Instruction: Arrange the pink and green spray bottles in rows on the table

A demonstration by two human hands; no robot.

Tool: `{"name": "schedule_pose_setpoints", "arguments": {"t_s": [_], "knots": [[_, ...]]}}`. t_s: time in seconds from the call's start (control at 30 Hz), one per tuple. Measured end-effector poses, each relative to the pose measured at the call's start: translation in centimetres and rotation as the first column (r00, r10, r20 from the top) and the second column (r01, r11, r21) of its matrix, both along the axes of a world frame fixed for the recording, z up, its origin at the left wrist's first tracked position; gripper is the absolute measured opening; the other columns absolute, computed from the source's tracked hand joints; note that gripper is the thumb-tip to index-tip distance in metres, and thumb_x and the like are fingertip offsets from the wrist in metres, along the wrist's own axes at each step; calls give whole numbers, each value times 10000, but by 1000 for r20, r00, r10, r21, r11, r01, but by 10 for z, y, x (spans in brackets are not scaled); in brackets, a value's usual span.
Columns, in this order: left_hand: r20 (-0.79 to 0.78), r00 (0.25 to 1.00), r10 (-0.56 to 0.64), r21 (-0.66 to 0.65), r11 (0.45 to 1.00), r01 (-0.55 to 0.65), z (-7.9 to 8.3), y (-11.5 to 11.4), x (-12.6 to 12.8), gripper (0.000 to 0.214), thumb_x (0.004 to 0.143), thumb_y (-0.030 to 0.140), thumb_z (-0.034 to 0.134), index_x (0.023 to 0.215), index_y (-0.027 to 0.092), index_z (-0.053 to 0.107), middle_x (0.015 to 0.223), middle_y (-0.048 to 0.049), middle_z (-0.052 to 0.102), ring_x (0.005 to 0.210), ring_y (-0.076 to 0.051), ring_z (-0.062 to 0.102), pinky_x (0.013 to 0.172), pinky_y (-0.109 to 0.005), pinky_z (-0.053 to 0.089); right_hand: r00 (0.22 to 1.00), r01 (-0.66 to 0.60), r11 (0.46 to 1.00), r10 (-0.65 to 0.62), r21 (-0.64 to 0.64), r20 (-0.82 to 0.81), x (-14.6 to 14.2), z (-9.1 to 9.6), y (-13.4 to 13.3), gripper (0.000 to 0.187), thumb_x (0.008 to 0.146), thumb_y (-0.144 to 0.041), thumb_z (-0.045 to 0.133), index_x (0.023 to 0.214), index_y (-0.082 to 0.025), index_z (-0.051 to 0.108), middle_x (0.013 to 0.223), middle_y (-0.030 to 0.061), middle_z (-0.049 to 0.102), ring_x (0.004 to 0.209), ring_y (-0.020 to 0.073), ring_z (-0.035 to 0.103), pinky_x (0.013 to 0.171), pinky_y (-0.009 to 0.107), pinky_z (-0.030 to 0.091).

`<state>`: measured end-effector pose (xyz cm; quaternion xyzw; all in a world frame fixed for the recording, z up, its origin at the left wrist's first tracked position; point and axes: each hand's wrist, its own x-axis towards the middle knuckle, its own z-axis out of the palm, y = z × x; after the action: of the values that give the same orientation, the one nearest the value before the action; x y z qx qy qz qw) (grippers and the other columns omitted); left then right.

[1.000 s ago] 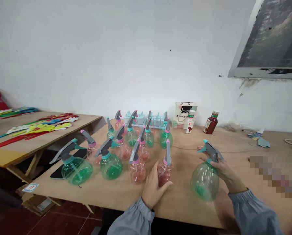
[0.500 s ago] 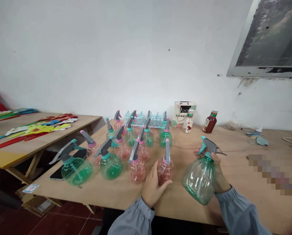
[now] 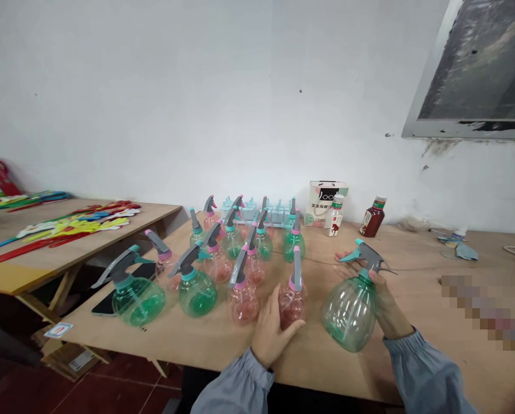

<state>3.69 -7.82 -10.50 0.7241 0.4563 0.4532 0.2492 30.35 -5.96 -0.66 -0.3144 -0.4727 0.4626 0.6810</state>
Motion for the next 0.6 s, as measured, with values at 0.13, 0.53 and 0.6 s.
{"name": "schedule_pose_setpoints", "arguments": {"t_s": [0.13, 0.53, 0.6], "knots": [[-3, 1000, -4, -8, 1000, 4, 0, 0, 0, 897, 812, 471, 720, 1544, 184, 289, 1531, -191, 479, 1430, -372, 451, 1175, -587, 367, 987, 156, 988, -156, -3, 43, 4, 0, 3, 465, 585, -578, 868, 898, -272, 711, 860, 54, 760, 931, 327, 736, 938, 531, 568], [11, 1000, -16, 8, 1000, 16, -3, 1, 0, 899, 818, 465, 722, 1545, 189, 272, 1558, -193, 446, 1454, -361, 422, 1193, -583, 345, 935, 226, 972, -234, 61, 267, 23, -8, 4, 386, 734, -561, 786, 1010, -300, 719, 993, 44, 776, 986, 279, 735, 893, 450, 594], [10, 1000, -11, 2, 1000, 11, -2, 0, 0, 901, 815, 455, 725, 1546, 193, 267, 1558, -190, 448, 1457, -361, 419, 1194, -588, 340, 897, 287, 956, -292, 65, 332, 40, -6, 1, 451, 727, -543, 796, 1097, -299, 713, 1188, 50, 747, 1135, 290, 691, 989, 461, 558]]}}
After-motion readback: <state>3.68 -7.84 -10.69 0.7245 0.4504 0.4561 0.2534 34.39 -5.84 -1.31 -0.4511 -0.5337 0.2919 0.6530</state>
